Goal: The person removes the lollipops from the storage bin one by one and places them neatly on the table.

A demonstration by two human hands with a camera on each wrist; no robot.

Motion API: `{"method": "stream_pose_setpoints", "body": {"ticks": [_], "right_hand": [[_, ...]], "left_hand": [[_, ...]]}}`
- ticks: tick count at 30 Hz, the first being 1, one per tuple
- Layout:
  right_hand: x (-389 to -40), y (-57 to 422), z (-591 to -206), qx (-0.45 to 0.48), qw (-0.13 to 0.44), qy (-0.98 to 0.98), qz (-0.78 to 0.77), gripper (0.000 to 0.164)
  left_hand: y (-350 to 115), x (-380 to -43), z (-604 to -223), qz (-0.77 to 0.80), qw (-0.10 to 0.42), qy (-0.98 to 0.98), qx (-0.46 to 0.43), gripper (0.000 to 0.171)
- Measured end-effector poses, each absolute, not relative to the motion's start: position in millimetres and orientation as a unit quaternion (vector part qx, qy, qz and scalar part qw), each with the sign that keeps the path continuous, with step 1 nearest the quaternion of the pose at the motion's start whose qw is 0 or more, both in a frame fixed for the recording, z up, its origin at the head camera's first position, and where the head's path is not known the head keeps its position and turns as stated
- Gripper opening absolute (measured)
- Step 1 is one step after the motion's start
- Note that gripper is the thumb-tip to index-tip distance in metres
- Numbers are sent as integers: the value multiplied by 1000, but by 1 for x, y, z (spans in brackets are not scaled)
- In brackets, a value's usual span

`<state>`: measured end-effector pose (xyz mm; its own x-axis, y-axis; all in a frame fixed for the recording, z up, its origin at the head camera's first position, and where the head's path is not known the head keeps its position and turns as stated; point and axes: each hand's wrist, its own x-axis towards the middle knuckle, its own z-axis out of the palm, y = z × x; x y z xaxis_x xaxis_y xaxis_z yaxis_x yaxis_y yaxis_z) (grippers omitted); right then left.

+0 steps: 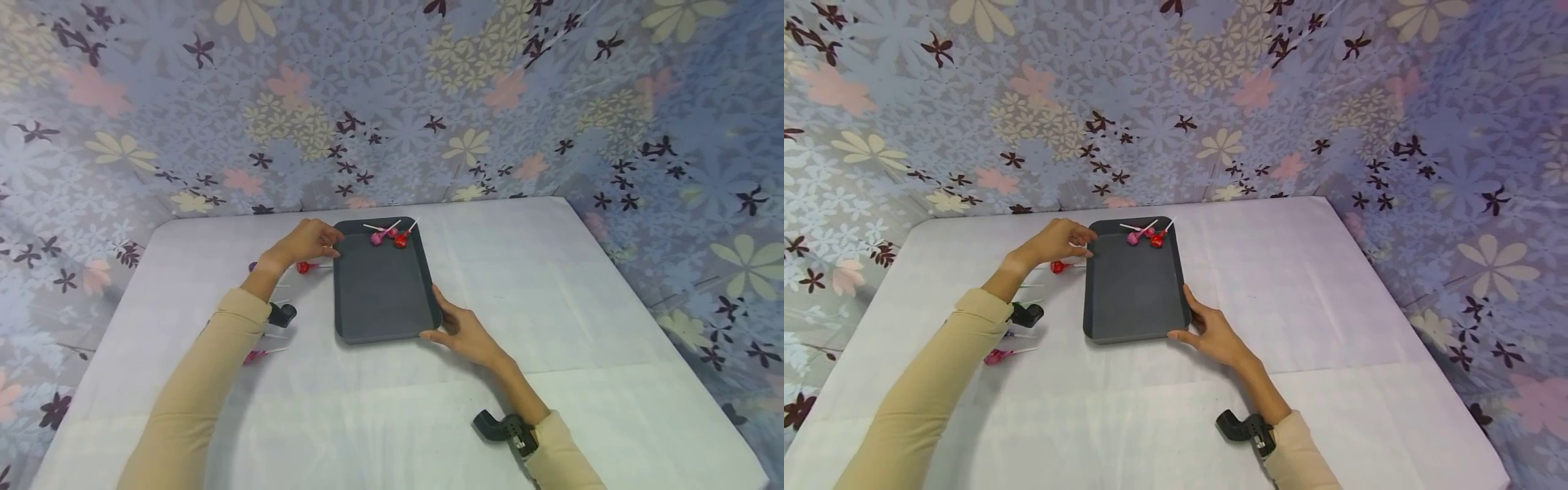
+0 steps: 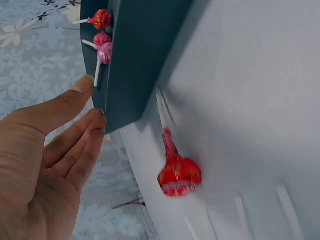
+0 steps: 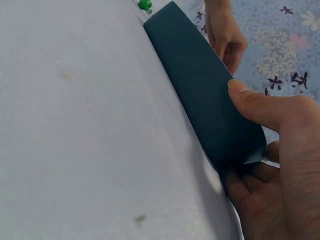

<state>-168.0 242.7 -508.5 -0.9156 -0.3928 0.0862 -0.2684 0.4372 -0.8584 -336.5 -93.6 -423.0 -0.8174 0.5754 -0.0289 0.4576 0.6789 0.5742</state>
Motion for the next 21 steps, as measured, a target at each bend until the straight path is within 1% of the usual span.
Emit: {"method": "stream_pose_setpoints", "body": {"ticks": [10,15,21], "right_hand": [[-170,242,-510,-211,56,837,-501,92],[-170,240,-511,-207,57,842,-495,93],[-170,241,-508,-205,53,840,-500,94]], "left_hand": [[-67,-344,-437,354,89,894,260,42],[-55,-345,-440,390,79,892,214,42],[-42,-351,-441,436,78,882,162,43]]}}
